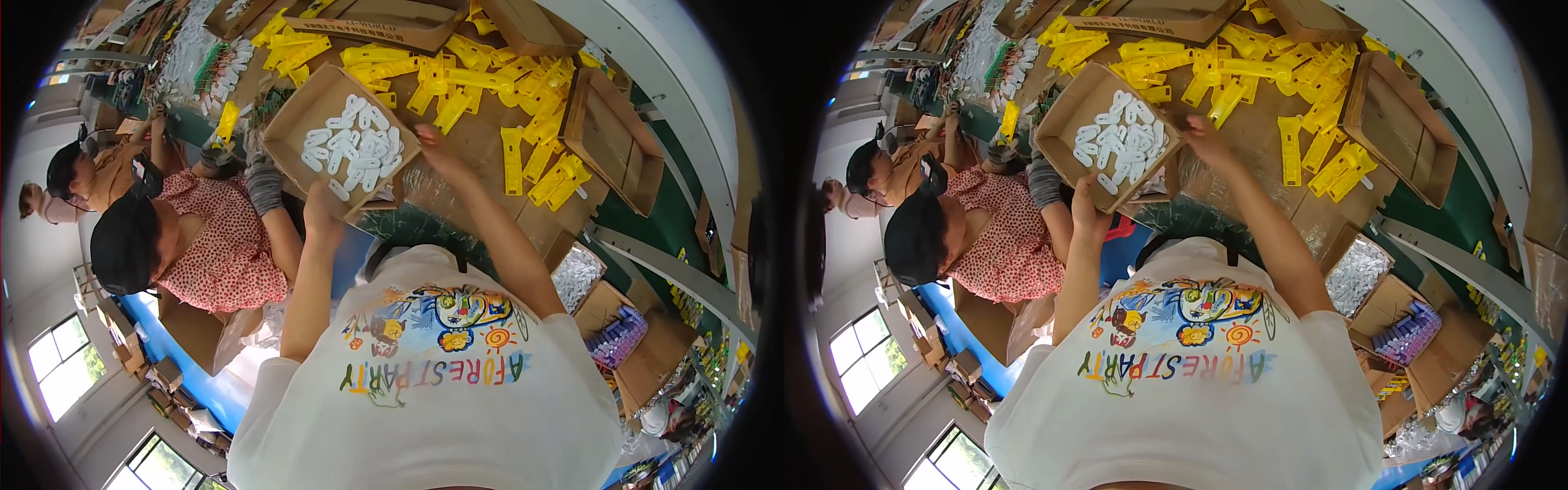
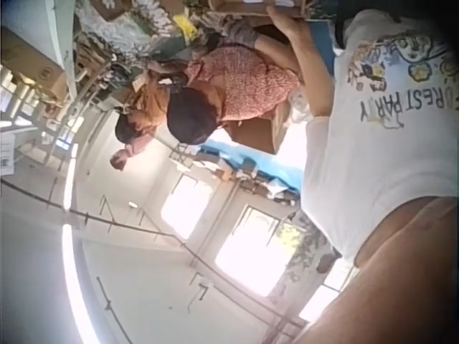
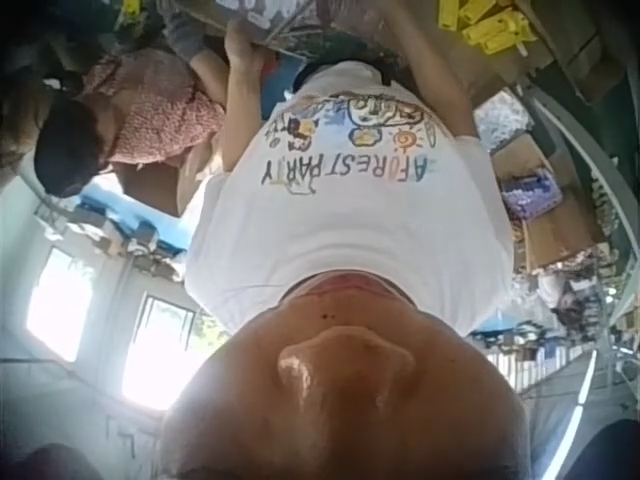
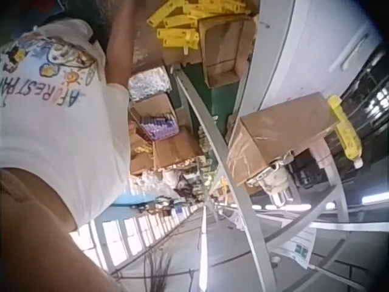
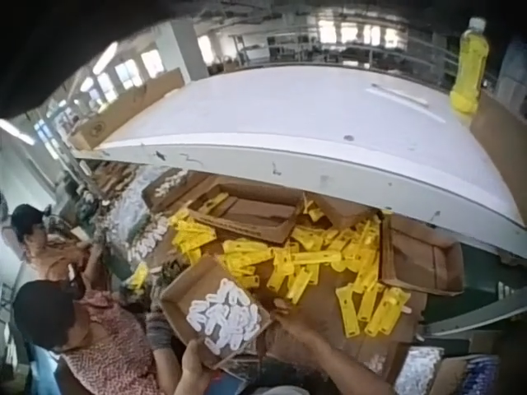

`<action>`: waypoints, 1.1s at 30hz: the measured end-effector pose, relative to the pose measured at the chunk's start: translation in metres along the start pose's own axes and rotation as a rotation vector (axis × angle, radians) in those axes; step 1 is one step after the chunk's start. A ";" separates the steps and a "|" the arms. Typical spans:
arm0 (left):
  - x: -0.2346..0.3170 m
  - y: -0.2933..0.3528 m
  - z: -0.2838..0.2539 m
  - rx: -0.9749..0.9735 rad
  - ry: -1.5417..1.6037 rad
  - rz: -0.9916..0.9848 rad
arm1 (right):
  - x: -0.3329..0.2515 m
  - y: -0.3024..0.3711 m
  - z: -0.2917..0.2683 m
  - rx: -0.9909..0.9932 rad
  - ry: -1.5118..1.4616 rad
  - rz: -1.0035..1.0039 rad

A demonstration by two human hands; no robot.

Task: Assembling and packaging flashlight components, including inserting battery cells and small plastic parts into housings.

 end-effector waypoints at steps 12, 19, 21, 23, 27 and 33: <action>-0.087 -0.030 0.014 -0.102 -0.450 -0.126 | -0.078 0.125 -0.088 0.118 -0.118 0.246; -0.060 -0.038 -0.040 -0.079 -0.739 0.465 | -0.137 0.129 -0.126 0.155 -0.185 0.112; -0.064 -0.051 -0.056 -0.079 -0.756 0.458 | -0.147 0.134 -0.137 0.216 -0.164 0.156; -0.065 -0.046 -0.039 -0.116 -0.763 0.419 | -0.158 0.144 -0.156 0.240 0.003 0.117; -0.101 -0.034 0.004 -0.302 -0.751 0.308 | -0.154 0.174 -0.185 0.231 0.378 0.110; -0.191 -0.007 0.043 -0.561 -0.914 -0.156 | -0.166 0.221 -0.192 0.215 0.599 0.169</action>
Point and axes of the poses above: each hand's wrist, its own y-axis away from the middle knuckle, its own z-axis out of the palm, x = y × z, the point moved 6 cm from there along -y, towards the middle knuckle, and after that the axes turned 5 degrees about y, right-handed, at the moved point
